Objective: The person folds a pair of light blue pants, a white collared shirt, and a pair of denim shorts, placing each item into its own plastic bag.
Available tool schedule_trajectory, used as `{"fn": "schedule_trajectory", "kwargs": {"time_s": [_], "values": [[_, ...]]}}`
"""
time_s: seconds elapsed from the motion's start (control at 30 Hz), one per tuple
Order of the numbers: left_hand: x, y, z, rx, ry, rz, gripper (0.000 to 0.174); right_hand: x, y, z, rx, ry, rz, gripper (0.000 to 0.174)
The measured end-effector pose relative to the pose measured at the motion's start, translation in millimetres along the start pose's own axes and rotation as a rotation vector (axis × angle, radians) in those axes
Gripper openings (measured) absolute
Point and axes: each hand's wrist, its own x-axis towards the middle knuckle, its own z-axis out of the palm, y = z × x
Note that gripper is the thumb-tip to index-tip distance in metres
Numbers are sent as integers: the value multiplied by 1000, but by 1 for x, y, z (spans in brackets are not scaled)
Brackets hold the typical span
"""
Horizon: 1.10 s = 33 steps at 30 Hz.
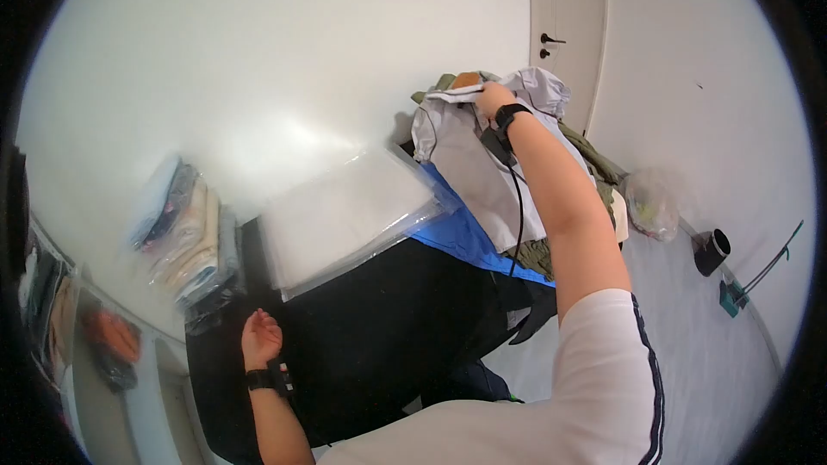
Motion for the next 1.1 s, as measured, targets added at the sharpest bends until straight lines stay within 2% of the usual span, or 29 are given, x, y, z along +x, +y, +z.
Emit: {"fn": "schedule_trajectory", "kwargs": {"time_s": [0.03, 0.1, 0.17, 0.23, 0.3, 0.33, 0.4, 0.43, 0.47, 0.5, 0.53, 0.57, 0.6, 0.63, 0.67, 0.7, 0.77, 0.8, 0.83, 0.9, 0.93, 1.0, 1.03, 1.1], "values": [[-1, 0, -2, -4, -4, 11, 15, 0, -2, -3, 2, 1, -12, 42], [1, -1, -2, -7, 8, -1, 14, -15, -22, -15, 102, 540, -109, 34], [-1, -2, -1, -23, 35, -1, 14, -47, -58, -42, 344, 733, -185, 36], [2, -4, 4, 30, 36, 2, 13, -79, -95, -67, 738, 744, -452, 38], [2, -8, 12, 61, 16, 14, 13, -106, -128, -88, 942, 617, -720, 44], [-1, -12, 21, 111, -44, 37, 17, -123, -144, -96, 935, 609, -717, 44], [-12, -21, 40, 149, -89, 57, 24, -162, -166, -104, 1046, 353, -755, 48], [-21, -27, 52, 323, -127, 138, 33, -172, -170, -105, 1044, 331, -747, 48], [-27, -33, 62, 500, -162, 220, 43, -180, -174, -104, 1084, 214, -761, 45], [-31, -39, 68, 653, -259, 253, 49, -191, -179, -102, 1127, 97, -769, 43], [-35, -45, 75, 813, -356, 280, 55, -215, -192, -102, 1085, 30, -700, 45], [-46, -52, 95, 760, -317, 211, 59, -228, -197, -99, 1099, 11, -689, 45], [-57, -62, 113, 785, -336, 214, 68, -238, -200, -96, 1235, -298, -805, 42], [-63, -71, 123, 881, -443, 265, 79, -244, -204, -94, 1353, -616, -915, 39], [-69, -81, 135, 962, -385, 366, 82, -252, -225, -84, 1328, -359, -696, 37], [-71, -87, 144, 1042, -324, 461, 85, -262, -238, -76, 1377, -316, -746, 36], [-62, -80, 154, 1162, -266, 677, 87, -258, -249, -70, 1397, -468, -721, 35], [-59, -74, 156, 1007, -150, 680, 73, -260, -258, -68, 1410, -509, -757, 37], [-61, -58, 153, 1015, -140, 682, 73, -251, -263, -62, 1417, -528, -789, 38], [-69, -19, 148, 1720, 203, 737, 34, -248, -275, -55, 1480, -527, -832, 38], [-72, -12, 152, 1731, 213, 740, 34, -243, -279, -51, 1495, -530, -833, 38], [-84, -2, 170, 818, 135, 948, 41, -229, -282, -44, 1600, -574, -839, 37], [-96, 10, 178, 824, 138, 956, 41, -222, -283, -42, 1609, -577, -843, 37], [-121, 49, 184, 1199, -104, 1139, 40, -211, -282, -38, 1661, -572, -912, 37]]}}
